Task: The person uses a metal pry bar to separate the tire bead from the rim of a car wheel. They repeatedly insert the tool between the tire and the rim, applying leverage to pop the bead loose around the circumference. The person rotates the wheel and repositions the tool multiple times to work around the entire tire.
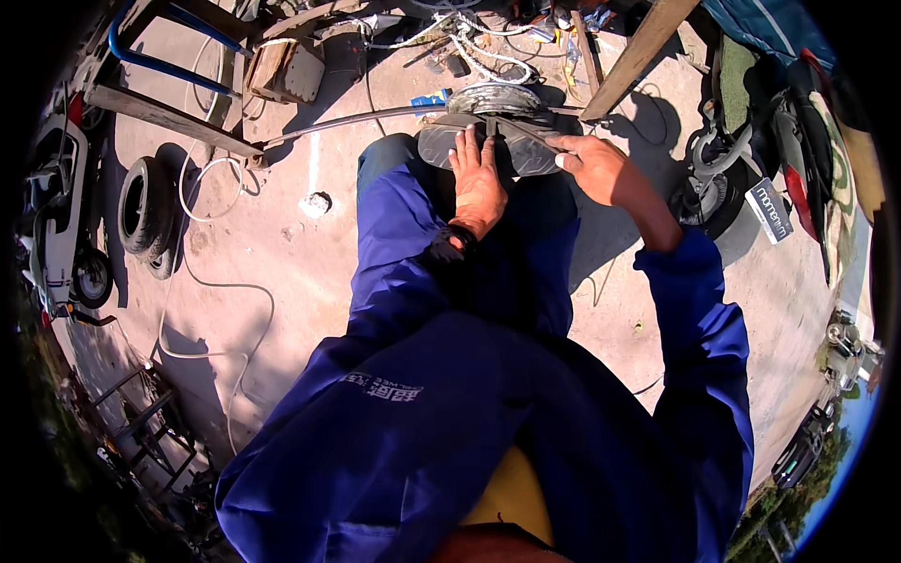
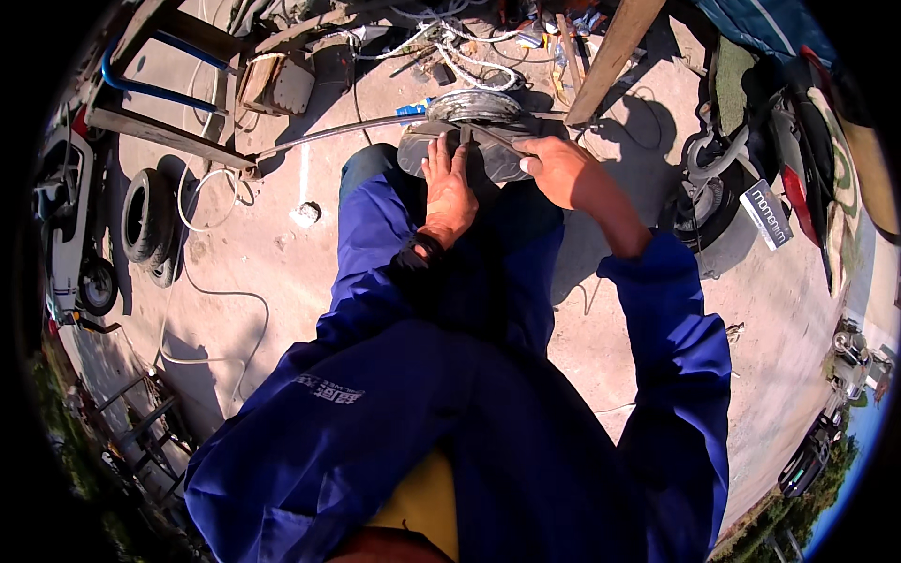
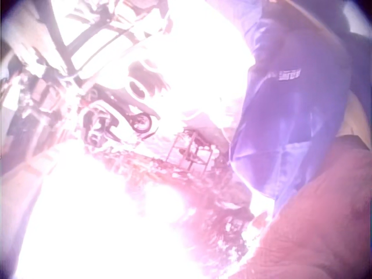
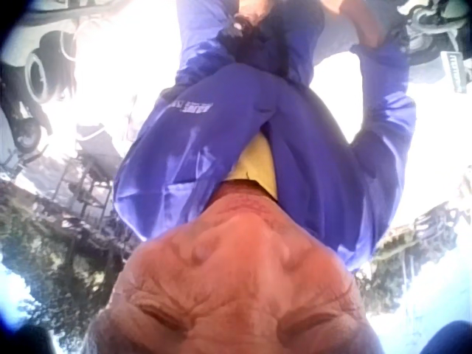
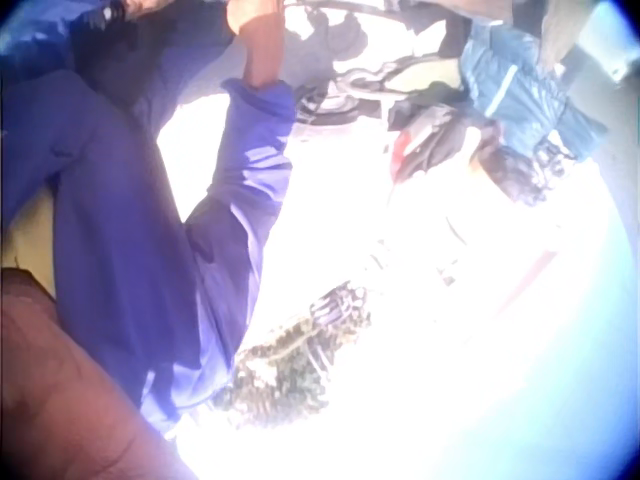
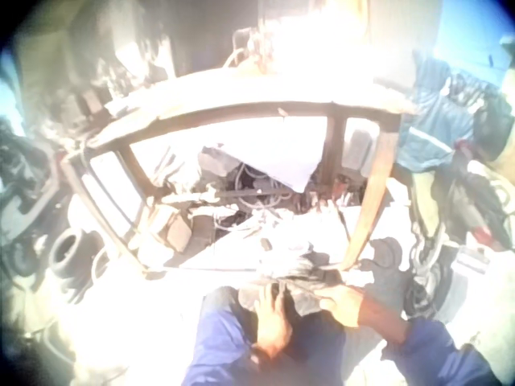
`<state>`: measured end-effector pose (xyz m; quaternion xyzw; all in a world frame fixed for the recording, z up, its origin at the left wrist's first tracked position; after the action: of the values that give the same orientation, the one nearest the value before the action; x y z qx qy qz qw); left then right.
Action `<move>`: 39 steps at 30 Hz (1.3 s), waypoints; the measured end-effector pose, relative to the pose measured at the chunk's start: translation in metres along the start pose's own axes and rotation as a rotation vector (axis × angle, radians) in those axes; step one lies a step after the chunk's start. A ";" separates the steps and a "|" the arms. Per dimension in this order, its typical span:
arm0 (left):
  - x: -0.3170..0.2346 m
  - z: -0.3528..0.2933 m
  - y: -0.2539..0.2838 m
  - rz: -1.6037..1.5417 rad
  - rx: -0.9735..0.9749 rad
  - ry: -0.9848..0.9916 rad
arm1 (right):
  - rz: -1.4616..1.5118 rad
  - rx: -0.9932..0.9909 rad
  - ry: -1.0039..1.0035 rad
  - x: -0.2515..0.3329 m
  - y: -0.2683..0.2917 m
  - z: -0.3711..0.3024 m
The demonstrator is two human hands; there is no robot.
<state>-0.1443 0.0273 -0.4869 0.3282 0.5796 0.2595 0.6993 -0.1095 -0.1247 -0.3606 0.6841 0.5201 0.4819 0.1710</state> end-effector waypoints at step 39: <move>0.005 0.008 0.011 -0.266 -0.234 0.018 | -0.148 0.429 -0.387 0.050 0.025 0.073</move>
<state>-0.1355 0.0372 -0.4809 0.1625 0.5901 0.2333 0.7556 -0.0350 -0.0718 -0.3527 0.7441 0.6162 0.2078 0.1531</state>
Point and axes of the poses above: each hand's wrist, its own z-axis towards the middle knuckle, its own y-axis out of the back of the hand, x = y × z, the point moved 10 cm from there along z, towards the middle knuckle, and after that the axes turned 7 degrees about -y, right-handed, at the moved point
